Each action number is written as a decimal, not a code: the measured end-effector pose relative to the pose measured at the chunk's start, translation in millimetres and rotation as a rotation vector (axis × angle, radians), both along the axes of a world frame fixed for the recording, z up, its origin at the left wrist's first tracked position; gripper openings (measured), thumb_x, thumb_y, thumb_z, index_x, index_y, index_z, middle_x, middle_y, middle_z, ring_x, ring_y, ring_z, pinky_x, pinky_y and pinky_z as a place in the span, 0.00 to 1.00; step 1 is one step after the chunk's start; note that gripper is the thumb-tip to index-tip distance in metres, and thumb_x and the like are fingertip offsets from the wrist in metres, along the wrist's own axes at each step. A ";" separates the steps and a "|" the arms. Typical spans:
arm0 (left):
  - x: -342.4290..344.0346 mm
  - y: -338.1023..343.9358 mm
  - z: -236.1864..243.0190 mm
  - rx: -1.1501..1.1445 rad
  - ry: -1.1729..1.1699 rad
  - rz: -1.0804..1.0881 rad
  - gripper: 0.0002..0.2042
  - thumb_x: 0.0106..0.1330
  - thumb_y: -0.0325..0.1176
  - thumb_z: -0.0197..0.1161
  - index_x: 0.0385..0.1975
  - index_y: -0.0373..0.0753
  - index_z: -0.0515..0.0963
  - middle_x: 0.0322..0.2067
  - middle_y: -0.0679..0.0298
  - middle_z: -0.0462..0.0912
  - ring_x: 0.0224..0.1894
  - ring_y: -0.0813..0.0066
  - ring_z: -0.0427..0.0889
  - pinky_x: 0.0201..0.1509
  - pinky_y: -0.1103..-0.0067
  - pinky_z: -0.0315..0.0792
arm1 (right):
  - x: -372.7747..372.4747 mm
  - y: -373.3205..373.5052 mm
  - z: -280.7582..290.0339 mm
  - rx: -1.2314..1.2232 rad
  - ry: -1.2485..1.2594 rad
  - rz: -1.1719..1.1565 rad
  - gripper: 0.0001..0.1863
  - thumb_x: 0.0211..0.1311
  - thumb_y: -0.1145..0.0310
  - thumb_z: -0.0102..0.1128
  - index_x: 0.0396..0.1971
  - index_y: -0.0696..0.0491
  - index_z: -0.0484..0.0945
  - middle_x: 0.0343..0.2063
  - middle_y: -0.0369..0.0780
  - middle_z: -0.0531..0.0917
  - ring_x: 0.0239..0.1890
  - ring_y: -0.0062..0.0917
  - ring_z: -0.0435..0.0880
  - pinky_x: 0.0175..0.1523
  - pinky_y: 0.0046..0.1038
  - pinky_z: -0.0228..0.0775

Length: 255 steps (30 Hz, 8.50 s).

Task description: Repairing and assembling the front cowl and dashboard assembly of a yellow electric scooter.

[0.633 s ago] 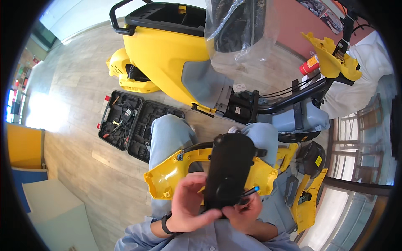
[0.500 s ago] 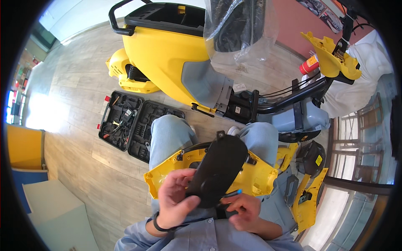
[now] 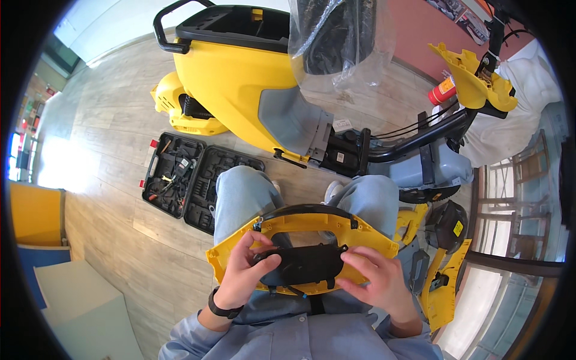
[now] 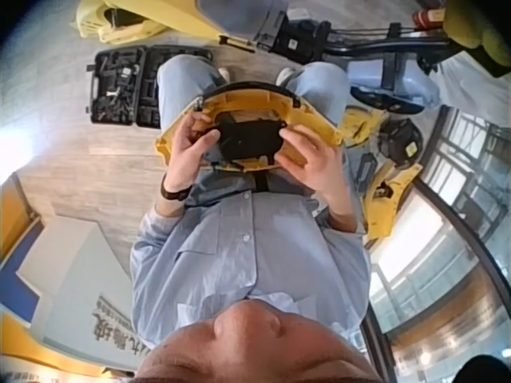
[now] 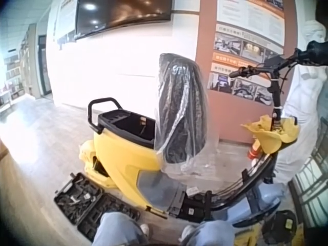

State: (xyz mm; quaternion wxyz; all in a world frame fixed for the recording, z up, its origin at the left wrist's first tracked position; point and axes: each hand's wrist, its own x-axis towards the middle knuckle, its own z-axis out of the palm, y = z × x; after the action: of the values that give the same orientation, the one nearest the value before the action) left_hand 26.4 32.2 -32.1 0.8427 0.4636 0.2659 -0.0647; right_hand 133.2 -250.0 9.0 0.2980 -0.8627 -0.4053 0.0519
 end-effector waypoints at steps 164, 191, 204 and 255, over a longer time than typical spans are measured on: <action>-8.7 -56.8 -10.7 1.664 -0.595 -0.773 0.25 0.71 0.37 0.62 0.69 0.66 0.79 0.73 0.60 0.77 0.76 0.60 0.75 0.79 0.43 0.62 | -41.8 0.5 -21.8 0.250 0.086 -0.210 0.14 0.60 0.81 0.78 0.45 0.55 0.89 0.44 0.42 0.94 0.43 0.34 0.94 0.48 0.31 0.86; -9.5 -57.2 -11.3 1.659 -0.590 -0.770 0.22 0.73 0.39 0.64 0.66 0.68 0.81 0.74 0.62 0.76 0.78 0.62 0.73 0.80 0.44 0.62 | -39.0 1.9 -21.0 0.020 -0.278 -0.032 0.15 0.62 0.73 0.78 0.48 0.55 0.88 0.41 0.39 0.93 0.37 0.27 0.92 0.38 0.27 0.76; -9.3 -57.0 -10.9 1.657 -0.598 -0.746 0.21 0.72 0.39 0.63 0.65 0.66 0.82 0.74 0.61 0.76 0.78 0.60 0.72 0.79 0.42 0.62 | -42.1 2.9 -11.8 -0.027 -0.232 0.032 0.12 0.59 0.78 0.77 0.43 0.56 0.89 0.44 0.41 0.93 0.42 0.33 0.92 0.42 0.31 0.80; -8.7 -54.8 -15.8 1.630 -0.632 -0.701 0.20 0.72 0.42 0.63 0.63 0.53 0.81 0.70 0.60 0.79 0.77 0.59 0.73 0.79 0.43 0.63 | -39.2 11.6 -12.9 -0.073 -0.177 0.007 0.15 0.58 0.74 0.81 0.45 0.56 0.87 0.35 0.38 0.87 0.37 0.35 0.87 0.41 0.33 0.79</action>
State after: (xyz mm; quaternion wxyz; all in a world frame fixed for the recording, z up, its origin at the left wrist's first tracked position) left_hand 17.7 -22.5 -47.9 0.2241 0.9600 -0.1667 0.0201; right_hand 94.0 -238.4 -3.9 0.2295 -0.8728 -0.4308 -0.0087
